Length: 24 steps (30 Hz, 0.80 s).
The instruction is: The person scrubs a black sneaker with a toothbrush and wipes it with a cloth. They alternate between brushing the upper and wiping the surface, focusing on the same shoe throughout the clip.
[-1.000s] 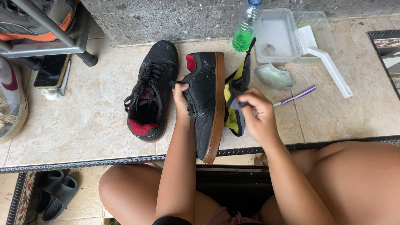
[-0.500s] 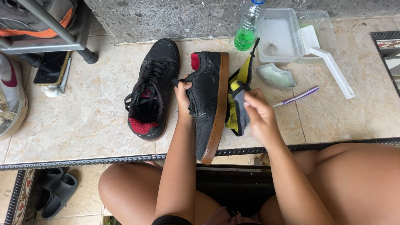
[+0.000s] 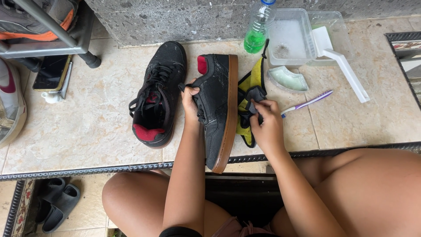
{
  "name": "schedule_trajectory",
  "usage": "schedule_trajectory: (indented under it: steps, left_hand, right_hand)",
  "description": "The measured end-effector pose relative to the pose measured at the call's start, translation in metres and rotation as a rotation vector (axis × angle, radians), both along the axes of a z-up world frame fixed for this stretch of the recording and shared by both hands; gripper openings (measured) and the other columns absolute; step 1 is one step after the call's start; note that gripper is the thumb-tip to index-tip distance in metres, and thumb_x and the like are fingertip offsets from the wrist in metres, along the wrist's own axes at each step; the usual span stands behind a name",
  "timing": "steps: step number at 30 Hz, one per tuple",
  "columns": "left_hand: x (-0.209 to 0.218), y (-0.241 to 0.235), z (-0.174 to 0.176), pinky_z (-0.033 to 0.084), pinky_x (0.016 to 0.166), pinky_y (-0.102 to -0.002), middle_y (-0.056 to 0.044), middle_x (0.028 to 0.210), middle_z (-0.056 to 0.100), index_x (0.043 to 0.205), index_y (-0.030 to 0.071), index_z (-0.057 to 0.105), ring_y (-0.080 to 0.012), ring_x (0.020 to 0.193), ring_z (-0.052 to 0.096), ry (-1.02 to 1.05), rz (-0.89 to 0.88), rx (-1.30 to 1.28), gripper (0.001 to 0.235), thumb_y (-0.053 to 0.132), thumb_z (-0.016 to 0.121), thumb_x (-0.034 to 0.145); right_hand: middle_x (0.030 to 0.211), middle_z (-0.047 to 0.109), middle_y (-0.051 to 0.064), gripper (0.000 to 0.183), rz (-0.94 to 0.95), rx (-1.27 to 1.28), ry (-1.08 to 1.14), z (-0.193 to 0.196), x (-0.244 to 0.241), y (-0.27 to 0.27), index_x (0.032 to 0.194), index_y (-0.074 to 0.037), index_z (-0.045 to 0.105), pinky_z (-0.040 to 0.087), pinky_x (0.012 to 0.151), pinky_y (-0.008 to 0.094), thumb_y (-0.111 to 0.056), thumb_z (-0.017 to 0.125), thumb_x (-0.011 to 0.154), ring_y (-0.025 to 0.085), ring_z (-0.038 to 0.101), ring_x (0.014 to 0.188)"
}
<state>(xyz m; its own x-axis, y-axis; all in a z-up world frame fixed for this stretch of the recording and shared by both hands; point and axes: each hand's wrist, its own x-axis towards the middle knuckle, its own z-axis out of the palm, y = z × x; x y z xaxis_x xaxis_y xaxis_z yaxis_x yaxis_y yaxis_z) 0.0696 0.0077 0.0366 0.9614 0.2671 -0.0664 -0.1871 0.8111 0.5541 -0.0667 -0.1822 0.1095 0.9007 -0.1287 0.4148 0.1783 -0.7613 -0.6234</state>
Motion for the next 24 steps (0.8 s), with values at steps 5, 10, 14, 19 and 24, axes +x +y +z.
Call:
schedule_trajectory:
  steps: [5,10,14,19,24]
  left_hand:
    - [-0.008,0.001,0.005,0.045,0.056,-0.029,-0.011,0.068,0.055,0.088,0.003,0.067,-0.0197,0.058,0.053,-0.010,0.099,0.077,0.023,0.011,0.066,0.066]
    - [-0.032,-0.007,0.038,0.050,0.073,-0.034,-0.013,0.090,0.057,0.108,0.007,0.055,-0.0215,0.078,0.056,0.078,0.242,0.145,0.040,0.019,0.076,0.076]
    - [-0.044,0.002,0.056,0.046,0.060,-0.025,-0.007,0.078,0.052,0.102,0.003,0.065,-0.0139,0.074,0.053,-0.283,0.100,0.447,0.043,0.037,0.064,0.075]
    - [-0.050,0.003,0.071,0.043,0.069,-0.021,-0.004,0.086,0.051,0.111,0.006,0.064,-0.0118,0.081,0.050,-0.341,0.079,0.589,0.048,0.041,0.060,0.079]
    - [-0.048,-0.001,0.061,0.051,0.083,-0.030,-0.005,0.096,0.065,0.109,0.008,0.066,-0.0137,0.093,0.056,-0.330,-0.039,0.769,0.028,0.028,0.067,0.091]
  right_hand:
    - [0.104,0.070,0.013,0.017,-0.095,0.149,-0.023,-0.015,0.002,-0.011,0.097,-0.004,0.070,0.054,0.054,0.035,0.002,0.069,0.081,0.026,0.068,0.063]
    - [0.112,0.072,0.015,0.025,-0.073,0.215,0.015,0.007,-0.009,-0.016,0.108,-0.006,0.069,0.062,0.071,0.037,0.002,0.071,0.084,0.033,0.074,0.097]
    - [0.104,0.068,0.013,0.025,-0.188,0.276,0.001,0.011,-0.009,-0.075,0.115,-0.006,0.067,0.056,0.069,0.035,0.001,0.067,0.092,0.028,0.067,0.093]
    - [0.078,0.068,0.016,0.026,-0.338,0.456,0.339,0.003,-0.007,-0.135,0.121,-0.001,0.063,0.052,0.038,0.031,-0.017,0.062,0.100,0.024,0.065,0.057]
    - [0.075,0.069,0.007,0.037,-0.458,0.348,0.312,-0.005,0.004,-0.131,0.124,-0.008,0.054,0.050,0.034,0.028,-0.032,0.069,0.100,0.017,0.063,0.049]
